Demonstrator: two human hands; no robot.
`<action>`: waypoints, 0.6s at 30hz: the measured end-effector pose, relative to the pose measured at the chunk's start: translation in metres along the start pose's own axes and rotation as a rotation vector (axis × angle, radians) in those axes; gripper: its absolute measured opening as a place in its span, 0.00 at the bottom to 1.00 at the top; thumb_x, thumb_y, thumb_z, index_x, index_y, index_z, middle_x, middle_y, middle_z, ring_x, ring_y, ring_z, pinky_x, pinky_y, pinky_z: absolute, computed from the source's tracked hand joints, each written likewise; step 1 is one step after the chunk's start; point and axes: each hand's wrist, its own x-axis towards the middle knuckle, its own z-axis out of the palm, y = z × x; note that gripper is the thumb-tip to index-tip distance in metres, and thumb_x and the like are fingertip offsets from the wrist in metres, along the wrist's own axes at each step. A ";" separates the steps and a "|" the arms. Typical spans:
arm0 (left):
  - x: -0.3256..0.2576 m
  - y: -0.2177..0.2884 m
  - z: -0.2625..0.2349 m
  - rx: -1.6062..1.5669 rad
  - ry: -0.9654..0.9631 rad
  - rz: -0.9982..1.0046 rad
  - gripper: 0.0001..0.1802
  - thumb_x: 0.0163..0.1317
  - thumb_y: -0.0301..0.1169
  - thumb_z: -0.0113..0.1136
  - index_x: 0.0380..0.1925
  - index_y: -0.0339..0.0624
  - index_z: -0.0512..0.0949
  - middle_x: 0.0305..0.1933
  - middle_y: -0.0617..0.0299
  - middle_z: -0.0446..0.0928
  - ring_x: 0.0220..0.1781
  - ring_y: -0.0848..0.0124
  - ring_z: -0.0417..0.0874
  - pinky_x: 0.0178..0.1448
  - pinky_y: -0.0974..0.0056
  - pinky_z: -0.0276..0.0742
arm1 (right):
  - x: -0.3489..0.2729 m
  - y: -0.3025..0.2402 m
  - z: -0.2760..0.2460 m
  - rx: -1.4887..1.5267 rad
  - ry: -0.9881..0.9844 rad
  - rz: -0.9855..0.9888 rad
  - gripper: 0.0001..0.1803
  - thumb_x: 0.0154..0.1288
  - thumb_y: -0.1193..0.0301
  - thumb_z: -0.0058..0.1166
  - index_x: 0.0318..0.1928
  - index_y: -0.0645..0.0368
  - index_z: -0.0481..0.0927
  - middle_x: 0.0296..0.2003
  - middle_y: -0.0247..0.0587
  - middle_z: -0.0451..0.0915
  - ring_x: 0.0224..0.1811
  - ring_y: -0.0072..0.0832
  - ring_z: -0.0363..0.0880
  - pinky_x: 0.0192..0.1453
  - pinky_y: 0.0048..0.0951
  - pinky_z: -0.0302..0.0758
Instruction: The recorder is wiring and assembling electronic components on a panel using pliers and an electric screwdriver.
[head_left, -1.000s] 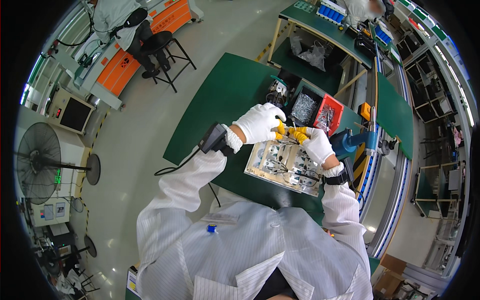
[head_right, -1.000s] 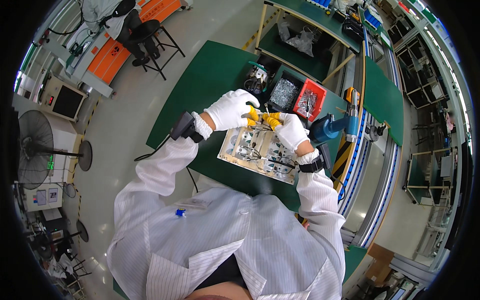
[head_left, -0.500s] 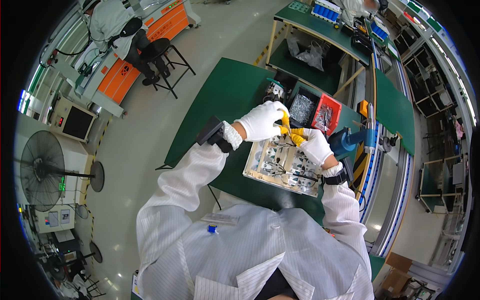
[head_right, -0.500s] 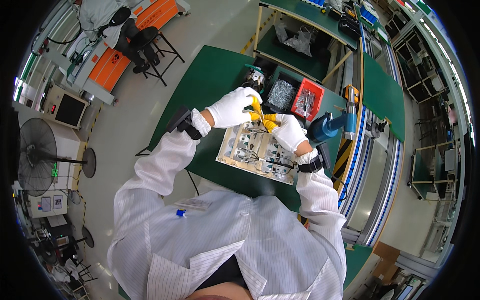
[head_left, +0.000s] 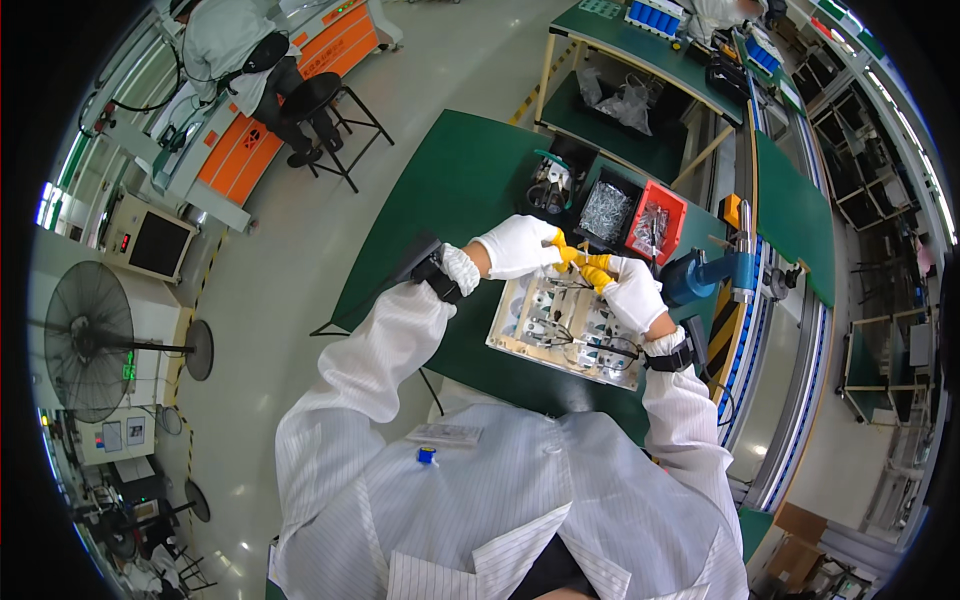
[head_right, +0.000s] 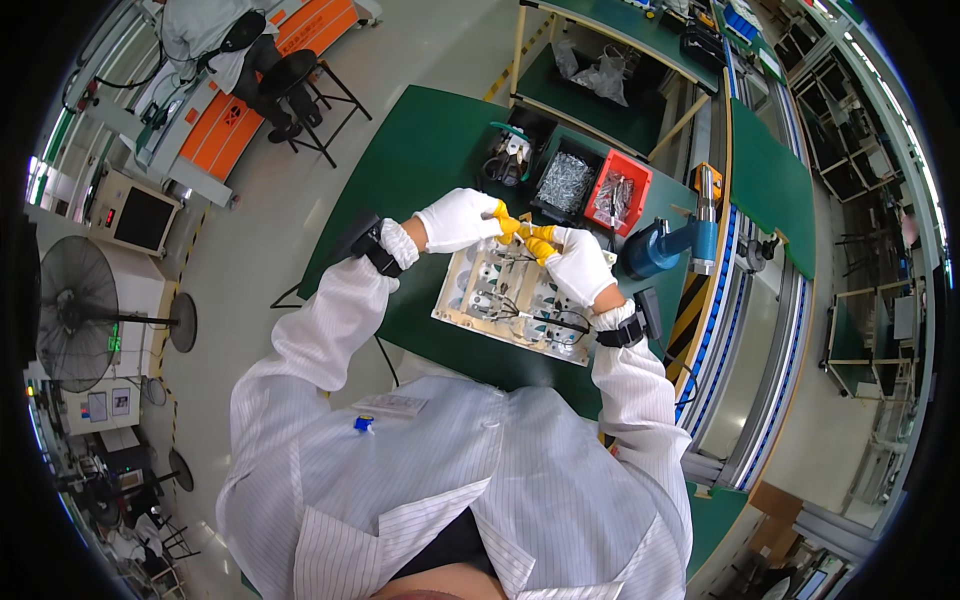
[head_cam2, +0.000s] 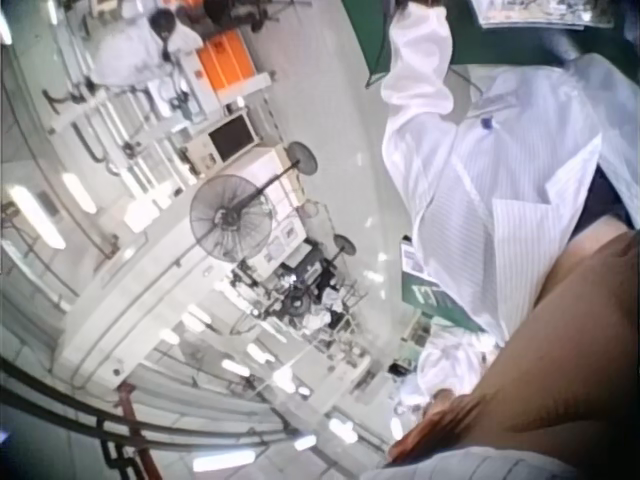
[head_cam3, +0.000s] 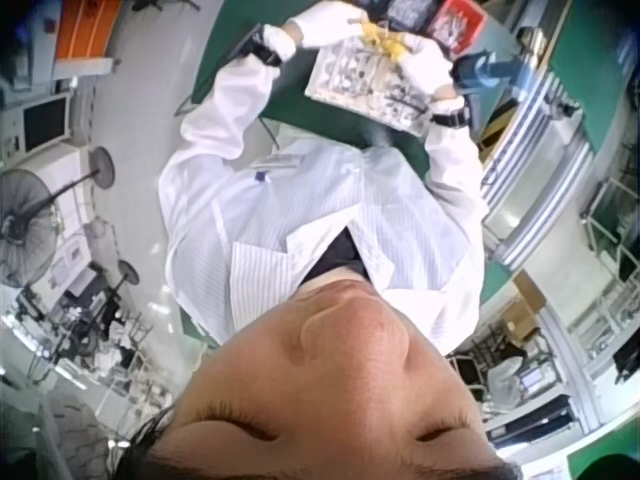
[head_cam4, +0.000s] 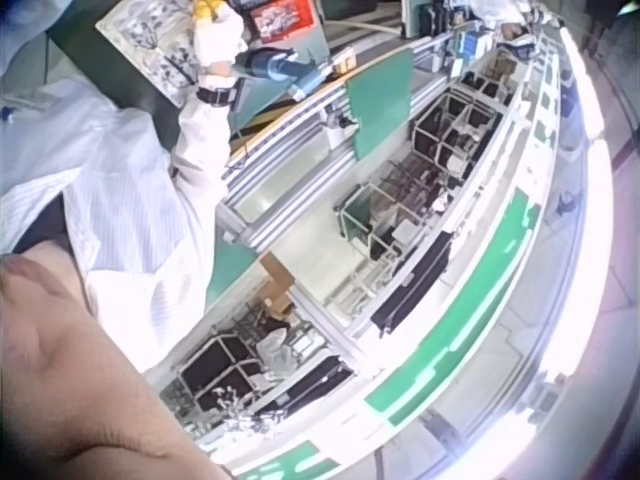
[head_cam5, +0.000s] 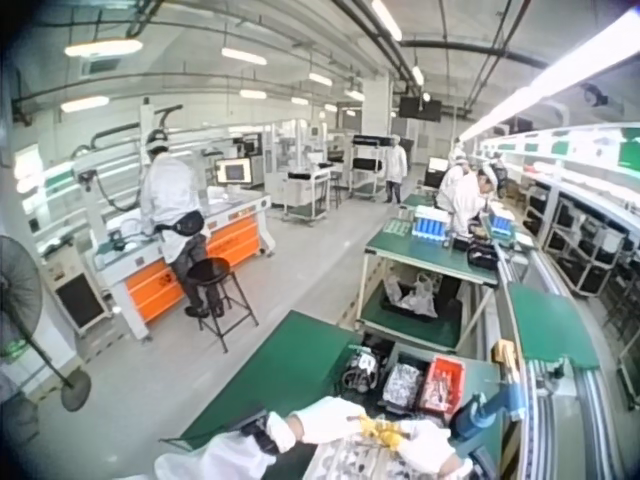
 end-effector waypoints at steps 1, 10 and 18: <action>-0.001 0.000 0.001 -0.035 0.002 -0.045 0.18 0.68 0.41 0.60 0.42 0.35 0.85 0.35 0.49 0.86 0.36 0.58 0.87 0.44 0.58 0.82 | 0.001 -0.001 0.000 0.015 0.008 0.008 0.15 0.72 0.76 0.58 0.56 0.68 0.84 0.40 0.39 0.88 0.38 0.18 0.82 0.43 0.19 0.78; -0.013 -0.008 0.016 -0.603 -0.022 -0.335 0.15 0.74 0.32 0.52 0.38 0.31 0.82 0.27 0.60 0.83 0.20 0.75 0.80 0.27 0.69 0.75 | 0.004 -0.006 0.014 0.017 0.165 0.014 0.13 0.66 0.75 0.66 0.49 0.68 0.87 0.36 0.41 0.89 0.31 0.17 0.79 0.38 0.19 0.78; -0.022 -0.015 0.024 -0.475 -0.013 -0.290 0.15 0.75 0.32 0.49 0.45 0.29 0.80 0.29 0.59 0.84 0.21 0.75 0.80 0.26 0.69 0.75 | 0.016 -0.004 0.013 -0.182 0.158 -0.077 0.10 0.61 0.76 0.68 0.43 0.67 0.89 0.32 0.45 0.89 0.28 0.24 0.82 0.36 0.22 0.79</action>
